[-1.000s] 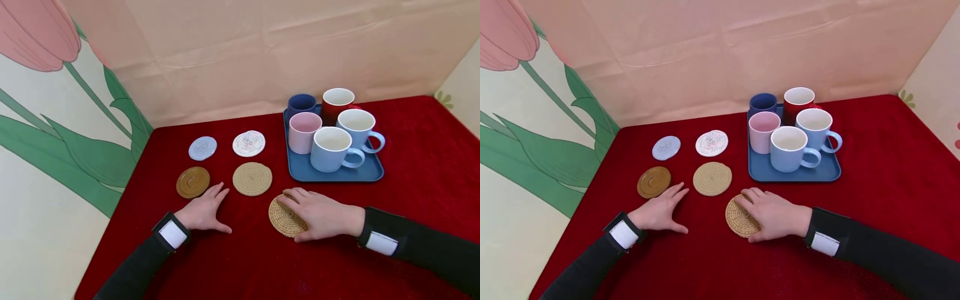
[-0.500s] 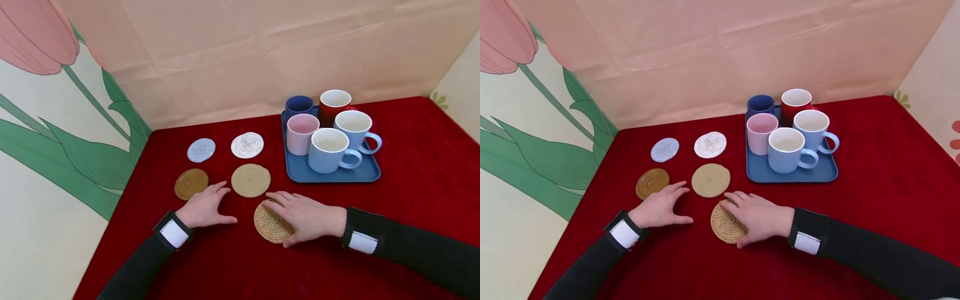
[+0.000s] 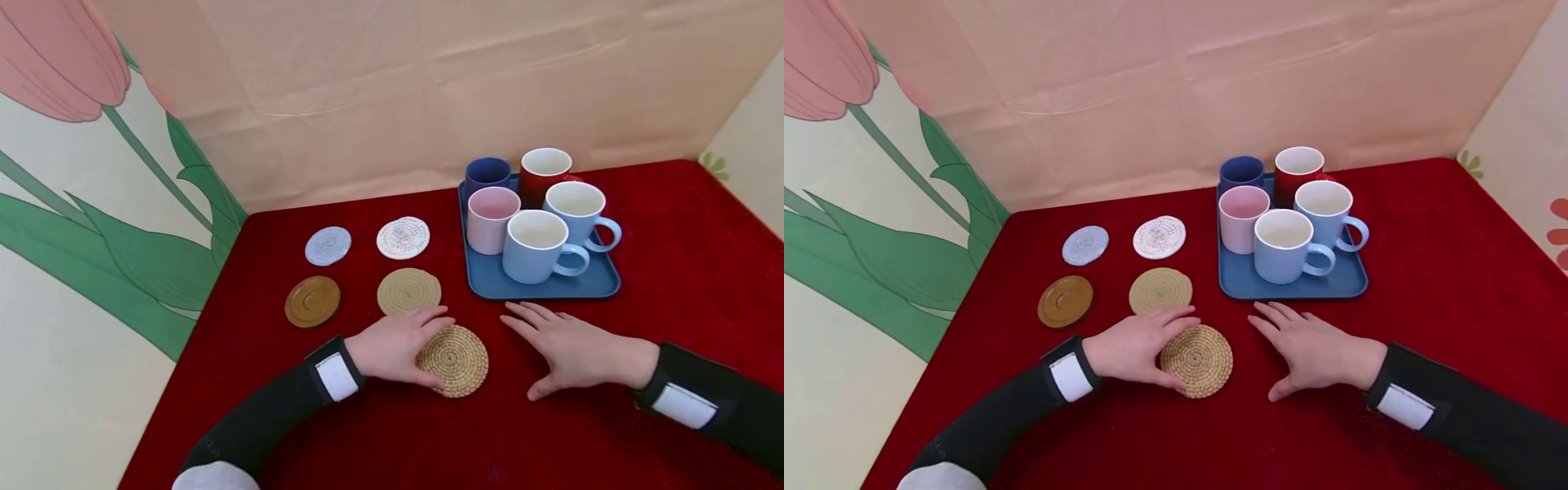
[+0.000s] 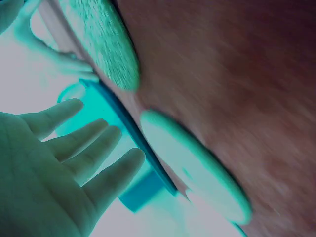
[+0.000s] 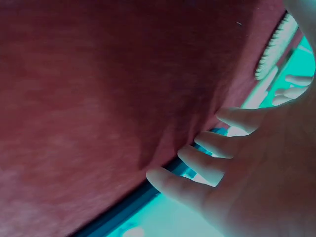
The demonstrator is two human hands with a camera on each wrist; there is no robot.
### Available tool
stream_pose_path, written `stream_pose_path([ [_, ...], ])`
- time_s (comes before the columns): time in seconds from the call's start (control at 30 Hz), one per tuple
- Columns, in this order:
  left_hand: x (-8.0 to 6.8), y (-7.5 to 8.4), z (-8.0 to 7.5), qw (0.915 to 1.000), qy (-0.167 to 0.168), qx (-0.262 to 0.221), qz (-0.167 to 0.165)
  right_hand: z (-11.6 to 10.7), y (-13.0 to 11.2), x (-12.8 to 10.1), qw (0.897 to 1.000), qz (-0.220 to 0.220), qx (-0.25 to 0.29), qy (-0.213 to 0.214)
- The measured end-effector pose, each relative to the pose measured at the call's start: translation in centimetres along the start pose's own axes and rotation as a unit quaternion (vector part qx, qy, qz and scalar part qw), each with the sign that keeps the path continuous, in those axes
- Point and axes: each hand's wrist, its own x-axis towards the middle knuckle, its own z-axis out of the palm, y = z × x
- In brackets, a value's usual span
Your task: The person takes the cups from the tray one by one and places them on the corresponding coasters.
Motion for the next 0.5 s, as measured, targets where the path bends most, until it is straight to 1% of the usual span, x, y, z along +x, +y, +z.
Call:
stream_pose_path([
  [0.07, 0.8, 0.4, 0.2, 0.9996, -0.027, 0.005, 0.008, 0.1, 0.3, -0.3, 1.0, 0.003, 0.004, 0.001],
  [0.17, 1.7, 0.9, 0.6, 0.9979, -0.055, 0.025, 0.023, 0.2, 0.5, -0.6, 1.0, 0.008, 0.011, 0.001],
  [0.3, 2.4, 1.3, 1.1, 0.9955, -0.073, 0.047, 0.038, 0.4, 0.6, -0.6, 1.0, 0.014, 0.021, -0.008],
  [0.5, 2.7, 1.4, 1.3, 0.9953, -0.084, 0.035, 0.034, 0.4, 0.5, -0.6, 0.999, 0.018, 0.03, -0.014],
])
